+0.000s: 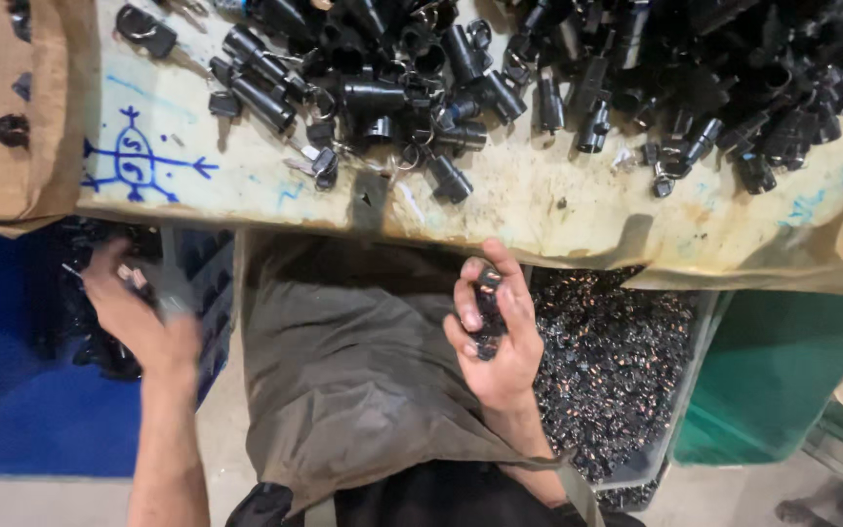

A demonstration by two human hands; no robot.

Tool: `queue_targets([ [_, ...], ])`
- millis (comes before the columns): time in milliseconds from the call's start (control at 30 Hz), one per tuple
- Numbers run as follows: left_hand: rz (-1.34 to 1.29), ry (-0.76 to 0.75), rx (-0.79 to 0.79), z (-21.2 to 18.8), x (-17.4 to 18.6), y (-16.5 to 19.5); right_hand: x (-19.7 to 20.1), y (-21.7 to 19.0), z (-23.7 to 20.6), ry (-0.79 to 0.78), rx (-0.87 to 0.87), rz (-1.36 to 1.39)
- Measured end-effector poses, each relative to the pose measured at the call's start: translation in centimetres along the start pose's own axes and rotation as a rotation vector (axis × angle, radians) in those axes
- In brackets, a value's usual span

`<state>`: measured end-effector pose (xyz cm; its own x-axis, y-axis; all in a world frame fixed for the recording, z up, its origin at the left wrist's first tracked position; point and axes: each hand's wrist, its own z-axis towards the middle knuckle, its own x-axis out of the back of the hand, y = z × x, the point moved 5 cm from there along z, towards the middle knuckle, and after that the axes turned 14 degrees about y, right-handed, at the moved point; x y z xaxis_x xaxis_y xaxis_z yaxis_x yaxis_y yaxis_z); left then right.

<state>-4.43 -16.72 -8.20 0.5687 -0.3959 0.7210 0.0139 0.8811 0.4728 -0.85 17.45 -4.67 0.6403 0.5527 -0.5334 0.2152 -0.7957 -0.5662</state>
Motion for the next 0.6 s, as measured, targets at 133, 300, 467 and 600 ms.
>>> queue_targets([
  [133, 0.157, 0.027, 0.001, -0.5, 0.5, -2.7, 0.4, 0.9, -0.1, -0.317, -0.271, 0.124],
  [300, -0.271, 0.216, -0.227, 3.4, 0.9, 3.7, 0.0, 1.0, -0.5, -0.406, -0.257, 0.113],
  [467, -0.04, -0.174, -0.704, 13.5, -4.2, 11.2, -0.7, 0.3, -0.9, -0.385, -0.271, 0.114],
  [600, 0.066, -0.307, -0.849, 18.0, -5.7, 14.2, 0.5, -0.7, -2.0, -0.35, -0.239, 0.253],
])
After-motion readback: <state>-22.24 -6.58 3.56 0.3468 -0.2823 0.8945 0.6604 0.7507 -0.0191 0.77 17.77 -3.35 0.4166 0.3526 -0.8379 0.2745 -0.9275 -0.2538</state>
